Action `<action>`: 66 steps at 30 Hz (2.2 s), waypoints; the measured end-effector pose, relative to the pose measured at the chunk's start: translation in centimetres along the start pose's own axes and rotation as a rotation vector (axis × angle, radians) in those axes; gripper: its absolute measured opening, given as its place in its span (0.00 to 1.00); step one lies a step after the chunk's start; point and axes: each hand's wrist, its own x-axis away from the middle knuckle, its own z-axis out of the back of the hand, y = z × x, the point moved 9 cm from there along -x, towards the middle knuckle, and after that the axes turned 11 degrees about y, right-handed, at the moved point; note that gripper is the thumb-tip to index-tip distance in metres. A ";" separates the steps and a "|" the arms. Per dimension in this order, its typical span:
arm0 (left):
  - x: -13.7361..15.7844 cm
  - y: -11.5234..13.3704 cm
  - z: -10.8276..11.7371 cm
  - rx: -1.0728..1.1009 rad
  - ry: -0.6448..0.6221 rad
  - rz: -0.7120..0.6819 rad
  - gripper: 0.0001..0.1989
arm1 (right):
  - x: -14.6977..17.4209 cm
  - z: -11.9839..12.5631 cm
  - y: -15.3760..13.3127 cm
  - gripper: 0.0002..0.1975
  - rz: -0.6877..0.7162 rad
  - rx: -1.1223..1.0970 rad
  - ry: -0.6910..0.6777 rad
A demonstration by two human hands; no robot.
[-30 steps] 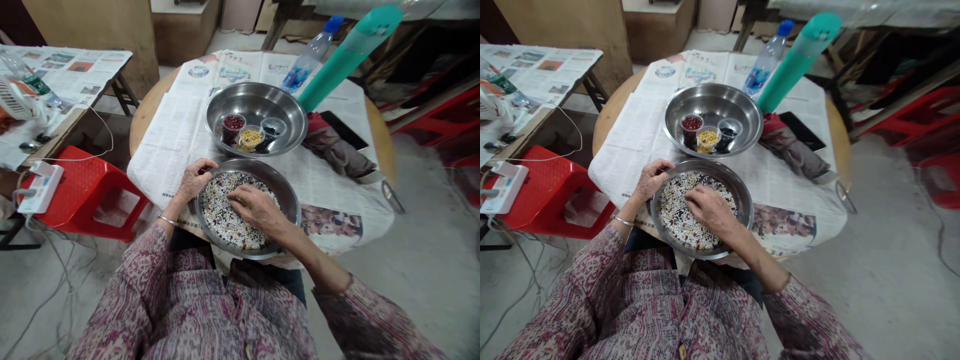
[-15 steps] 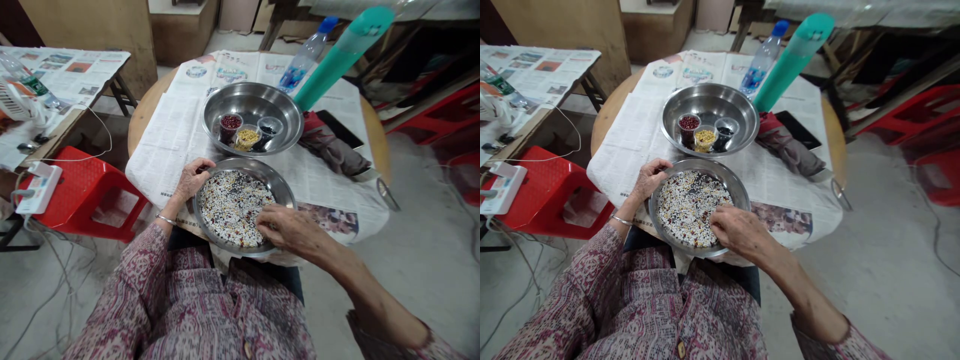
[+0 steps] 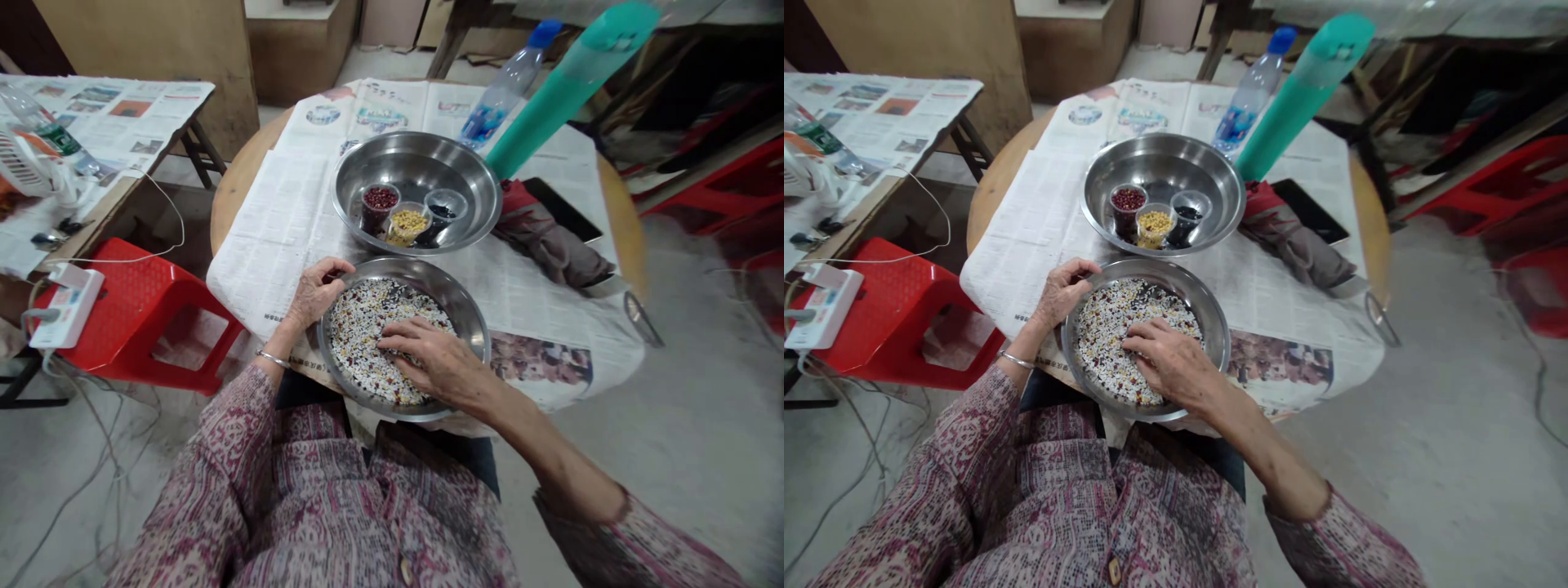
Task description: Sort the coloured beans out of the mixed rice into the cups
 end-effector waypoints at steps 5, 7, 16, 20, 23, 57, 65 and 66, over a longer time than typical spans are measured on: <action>0.0 0.1 -0.1 -0.004 -0.003 -0.017 0.15 | -1.3 -0.8 -1.5 0.13 0.071 0.027 0.001; 0.0 0.1 0.0 -0.005 -0.002 -0.023 0.15 | -1.5 -0.6 -0.6 0.12 0.041 0.107 0.044; -0.1 -0.1 0.0 -0.005 0.002 -0.006 0.14 | 0.7 1.8 5.3 0.13 -0.253 0.408 0.215; -0.1 0.0 0.1 -0.005 0.006 -0.006 0.15 | 1.3 2.4 5.6 0.13 -0.340 0.429 0.267; -0.1 0.0 0.1 -0.001 0.010 -0.006 0.14 | 1.0 1.8 5.2 0.13 -0.355 0.314 0.261; -0.2 0.0 0.1 0.018 0.003 0.014 0.14 | 0.4 1.5 6.3 0.14 -0.385 0.204 0.310; -0.1 0.0 0.1 -0.008 0.000 -0.008 0.15 | -2.4 -0.4 4.9 0.13 -0.335 0.047 0.332; -0.1 0.0 0.1 -0.007 -0.002 -0.012 0.15 | -2.7 -0.6 4.8 0.13 -0.324 0.029 0.331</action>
